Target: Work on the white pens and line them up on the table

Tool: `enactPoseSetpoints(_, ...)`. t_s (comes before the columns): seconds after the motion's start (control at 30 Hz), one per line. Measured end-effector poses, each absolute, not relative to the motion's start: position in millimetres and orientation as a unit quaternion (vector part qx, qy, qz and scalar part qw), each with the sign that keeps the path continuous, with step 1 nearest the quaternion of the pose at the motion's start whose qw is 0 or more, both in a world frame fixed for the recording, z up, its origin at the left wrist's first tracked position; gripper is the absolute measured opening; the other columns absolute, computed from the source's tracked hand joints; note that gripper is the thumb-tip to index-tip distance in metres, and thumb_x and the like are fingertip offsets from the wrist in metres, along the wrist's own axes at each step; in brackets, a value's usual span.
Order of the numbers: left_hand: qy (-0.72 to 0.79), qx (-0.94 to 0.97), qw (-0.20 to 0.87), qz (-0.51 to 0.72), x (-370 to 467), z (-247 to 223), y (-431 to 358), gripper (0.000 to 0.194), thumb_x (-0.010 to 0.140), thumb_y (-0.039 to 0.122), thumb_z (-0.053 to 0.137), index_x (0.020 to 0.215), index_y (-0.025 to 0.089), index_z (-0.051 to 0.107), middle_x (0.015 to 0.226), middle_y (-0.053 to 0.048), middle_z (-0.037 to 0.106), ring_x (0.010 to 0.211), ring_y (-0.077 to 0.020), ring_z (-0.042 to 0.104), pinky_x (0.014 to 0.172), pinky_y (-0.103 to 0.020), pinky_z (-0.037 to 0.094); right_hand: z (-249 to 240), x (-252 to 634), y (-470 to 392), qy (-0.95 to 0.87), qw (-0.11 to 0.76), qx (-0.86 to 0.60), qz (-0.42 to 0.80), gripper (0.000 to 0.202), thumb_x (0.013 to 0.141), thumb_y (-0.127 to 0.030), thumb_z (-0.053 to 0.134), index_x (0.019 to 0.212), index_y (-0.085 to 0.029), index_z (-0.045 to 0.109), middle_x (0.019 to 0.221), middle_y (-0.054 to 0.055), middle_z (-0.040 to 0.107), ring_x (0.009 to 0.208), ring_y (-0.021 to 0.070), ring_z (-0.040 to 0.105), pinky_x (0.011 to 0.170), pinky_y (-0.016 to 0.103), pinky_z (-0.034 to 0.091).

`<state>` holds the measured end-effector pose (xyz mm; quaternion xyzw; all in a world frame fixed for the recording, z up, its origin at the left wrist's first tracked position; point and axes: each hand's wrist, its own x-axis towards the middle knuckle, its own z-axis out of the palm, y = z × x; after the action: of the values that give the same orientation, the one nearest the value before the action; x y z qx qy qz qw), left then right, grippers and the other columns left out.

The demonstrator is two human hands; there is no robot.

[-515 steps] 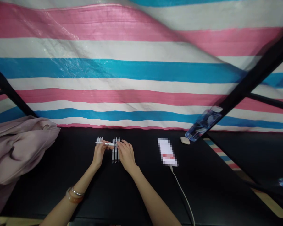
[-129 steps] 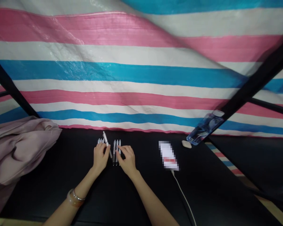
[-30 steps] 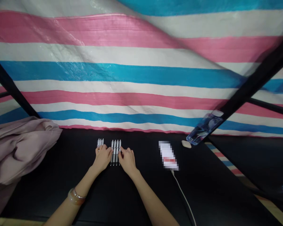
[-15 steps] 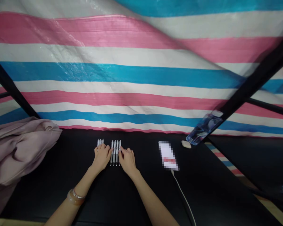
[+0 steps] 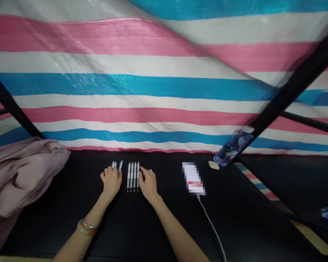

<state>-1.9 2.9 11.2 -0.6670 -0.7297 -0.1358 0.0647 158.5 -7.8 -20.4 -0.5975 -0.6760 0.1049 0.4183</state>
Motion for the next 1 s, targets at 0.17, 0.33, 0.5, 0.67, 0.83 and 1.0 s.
enactPoseSetpoints(0.17,-0.719,-0.666,0.051,-0.192,-3.1,14.1,4.0,0.033,0.088,0.029,0.032,0.086,0.014,0.061,0.089,-0.011,0.057,0.089,-0.0244,0.048,0.081,-0.039,0.028,-20.8,158.4,-6.8,-0.676,0.44,-0.584,0.091,0.033,0.087,-0.029,0.037,0.105,-0.017,0.063,0.074,0.005,0.06,0.073,0.018,0.05,0.073,0.032,0.04)
enactPoseSetpoints(0.33,-0.699,-0.692,0.043,-0.176,-0.2,11.0,2.3,0.03,0.082,0.039,0.043,0.078,0.015,0.06,0.088,-0.011,0.055,0.088,-0.0253,0.047,0.081,-0.04,0.028,-19.9,157.0,-7.3,-0.682,0.435,-0.581,0.092,0.032,0.087,-0.028,0.038,0.105,-0.017,0.062,0.072,0.005,0.058,0.072,0.0181,0.049,0.074,0.033,0.04)
enactPoseSetpoints(0.5,-0.702,-0.695,0.041,-0.149,2.6,9.6,1.1,0.024,0.079,0.032,0.045,0.08,0.014,0.061,0.091,-0.013,0.055,0.091,-0.0265,0.046,0.081,-0.039,0.028,-20.3,156.3,-7.5,-0.683,0.436,-0.579,0.088,0.031,0.087,-0.028,0.039,0.105,-0.017,0.062,0.071,0.004,0.057,0.072,0.0182,0.049,0.072,0.032,0.04)
enactPoseSetpoints(0.67,-0.701,-0.69,0.039,-0.175,0.5,7.5,2.5,0.025,0.081,0.027,0.041,0.077,0.012,0.06,0.088,-0.014,0.058,0.09,-0.0271,0.048,0.081,-0.04,0.03,-22.0,156.7,-6.5,-0.682,0.44,-0.578,0.085,0.031,0.087,-0.028,0.04,0.103,-0.017,0.063,0.071,0.004,0.057,0.072,0.0181,0.05,0.073,0.033,0.04)
enactPoseSetpoints(0.83,-0.684,-0.651,-0.023,-0.33,-2.3,9.7,5.5,0.022,0.084,0.031,0.04,0.077,0.016,0.055,0.077,-0.007,0.059,0.081,-0.0238,0.053,0.08,-0.041,0.033,-20.7,157.5,-6.4,-0.676,0.451,-0.577,0.087,0.031,0.087,-0.03,0.039,0.103,-0.018,0.063,0.074,0.005,0.058,0.074,0.0187,0.05,0.073,0.033,0.041)
enactPoseSetpoints(1.0,-0.598,-0.555,-0.212,-0.538,-1.6,15.3,3.3,0.024,0.087,0.04,0.035,0.09,0.018,0.046,0.056,0.004,0.048,0.048,-0.0123,0.047,0.053,-0.025,0.037,-15.6,155.6,-9.5,-0.682,0.454,-0.568,0.081,0.03,0.088,-0.032,0.04,0.102,-0.019,0.063,0.081,0.006,0.06,0.08,0.0186,0.052,0.075,0.033,0.041)
